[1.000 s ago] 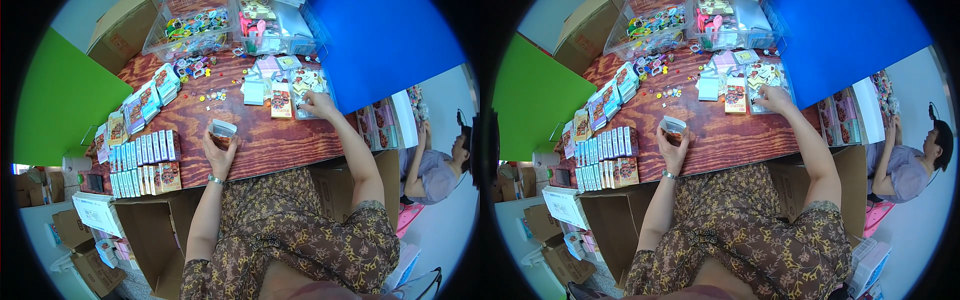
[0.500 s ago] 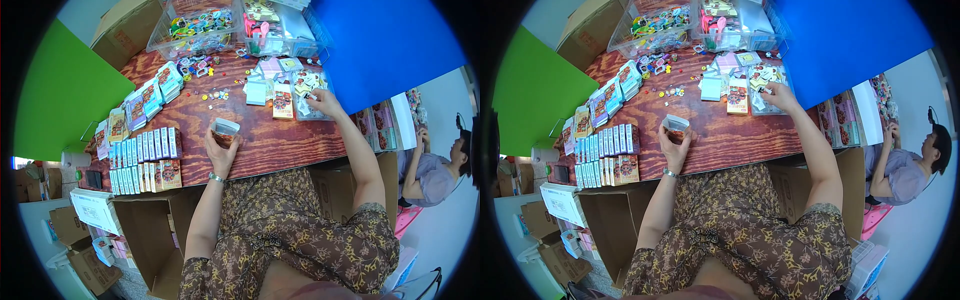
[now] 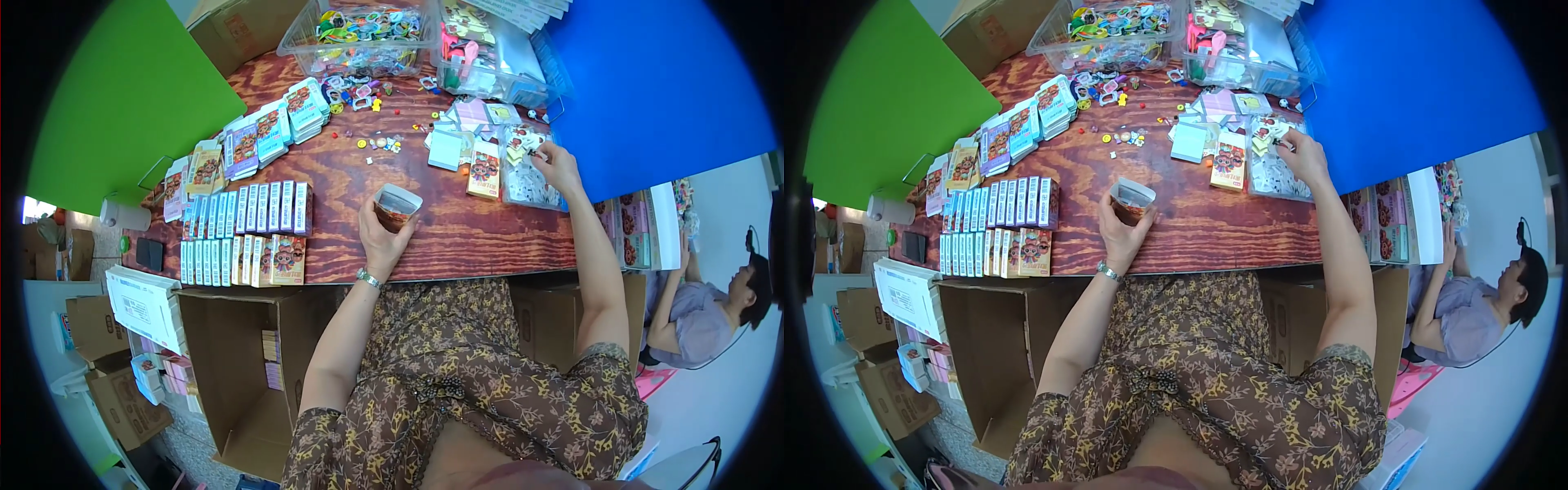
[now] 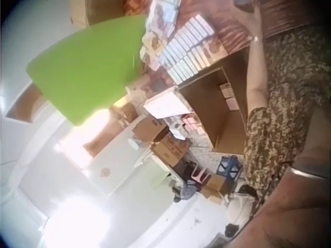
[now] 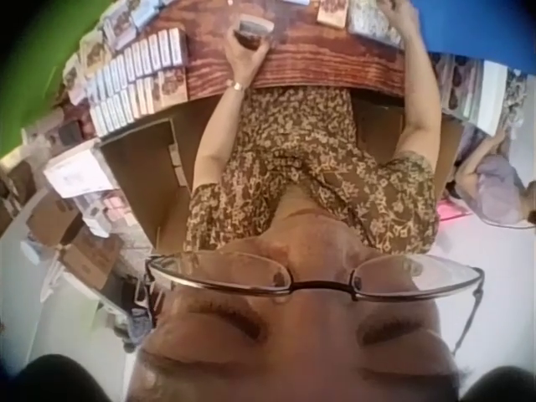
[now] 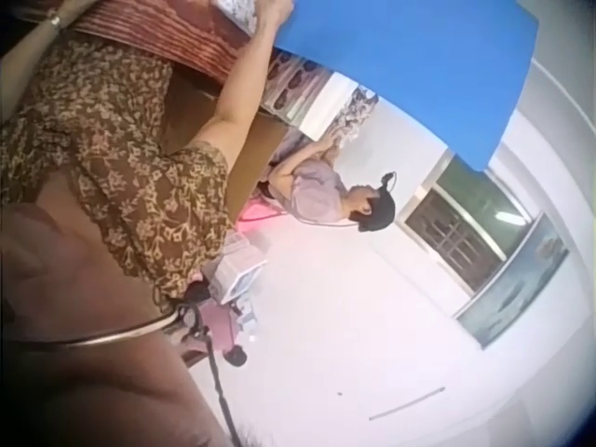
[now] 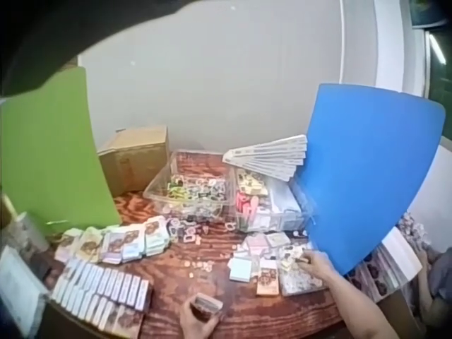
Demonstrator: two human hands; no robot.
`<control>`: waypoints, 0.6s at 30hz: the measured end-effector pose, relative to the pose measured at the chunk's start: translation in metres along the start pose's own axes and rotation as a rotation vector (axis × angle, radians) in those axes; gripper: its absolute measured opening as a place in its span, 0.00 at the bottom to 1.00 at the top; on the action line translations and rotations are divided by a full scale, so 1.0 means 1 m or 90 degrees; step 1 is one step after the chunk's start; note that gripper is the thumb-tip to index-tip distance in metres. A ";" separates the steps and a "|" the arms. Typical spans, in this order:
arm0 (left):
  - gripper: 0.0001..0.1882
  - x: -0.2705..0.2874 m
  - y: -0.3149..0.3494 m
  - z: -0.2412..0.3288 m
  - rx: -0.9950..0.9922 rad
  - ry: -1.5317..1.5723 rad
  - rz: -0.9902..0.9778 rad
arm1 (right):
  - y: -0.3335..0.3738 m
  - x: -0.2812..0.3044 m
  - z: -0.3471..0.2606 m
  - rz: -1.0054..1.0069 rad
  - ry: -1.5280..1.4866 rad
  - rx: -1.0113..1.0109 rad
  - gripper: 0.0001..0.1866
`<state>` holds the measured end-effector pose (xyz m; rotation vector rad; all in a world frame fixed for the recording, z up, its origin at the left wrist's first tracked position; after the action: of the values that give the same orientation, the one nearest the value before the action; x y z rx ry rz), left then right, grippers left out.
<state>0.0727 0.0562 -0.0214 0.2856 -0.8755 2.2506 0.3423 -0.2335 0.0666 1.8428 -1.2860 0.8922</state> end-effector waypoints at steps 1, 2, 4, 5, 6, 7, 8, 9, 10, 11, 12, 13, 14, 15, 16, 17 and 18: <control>0.43 -0.001 0.001 0.001 0.003 0.001 -0.001 | -0.008 -0.002 0.007 0.016 0.025 0.044 0.09; 0.43 -0.001 0.000 0.000 0.008 0.002 0.004 | -0.007 0.001 0.001 0.035 0.049 0.088 0.10; 0.43 -0.002 -0.003 0.000 0.012 0.003 0.007 | -0.005 0.004 -0.005 0.042 -0.007 0.075 0.09; 0.43 0.000 -0.002 0.000 0.021 0.006 0.010 | 0.000 0.004 -0.014 0.044 -0.062 0.064 0.09; 0.43 0.003 -0.001 -0.002 0.032 0.001 0.013 | 0.002 -0.004 -0.023 0.032 -0.067 0.068 0.09; 0.42 0.003 0.001 -0.002 0.035 0.006 0.012 | 0.006 -0.018 -0.035 -0.049 -0.205 0.097 0.09; 0.41 0.002 0.001 -0.002 0.038 0.009 0.020 | 0.011 -0.030 -0.053 -0.132 -0.340 0.130 0.09; 0.42 0.000 0.001 0.000 0.045 -0.032 -0.004 | 0.020 -0.037 -0.072 -0.159 -0.325 0.188 0.08; 0.42 -0.003 -0.002 0.003 0.031 -0.022 0.006 | 0.030 -0.046 -0.089 -0.174 -0.352 0.210 0.09; 0.41 -0.004 -0.001 0.002 0.017 -0.029 0.023 | 0.044 -0.053 -0.116 -0.175 -0.303 0.269 0.09; 0.40 -0.005 0.000 0.002 0.002 -0.032 0.037 | 0.060 -0.058 -0.142 -0.170 -0.253 0.326 0.09; 0.40 -0.003 0.000 0.004 0.007 -0.044 0.043 | 0.074 -0.065 -0.163 -0.187 -0.196 0.345 0.10; 0.40 -0.002 -0.001 0.007 0.001 -0.042 0.048 | 0.083 -0.074 -0.179 -0.200 -0.138 0.362 0.11; 0.40 -0.002 -0.001 0.010 -0.008 -0.037 0.050 | 0.087 -0.085 -0.189 -0.174 -0.124 0.455 0.13; 0.40 -0.002 -0.002 0.011 -0.008 -0.041 0.053 | 0.090 -0.093 -0.194 -0.176 -0.126 0.459 0.13; 0.41 -0.002 -0.002 0.011 -0.007 -0.044 0.054 | 0.097 -0.099 -0.203 -0.145 -0.050 0.491 0.12; 0.41 -0.001 -0.002 0.011 -0.007 -0.046 0.055 | 0.103 -0.104 -0.209 -0.111 0.027 0.521 0.12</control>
<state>0.0745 0.0488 -0.0125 0.3312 -0.9542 2.3269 0.1874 -0.0339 0.1019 2.4729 -0.7471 1.4888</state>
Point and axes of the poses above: each hand's wrist, its own y-axis away from the middle knuckle, its own x-axis out of the back of the hand, z = x × y, the point moved 5 cm from there along -y, towards the middle knuckle, and after that the axes turned 1 degree about -x, right-handed, at the moved point
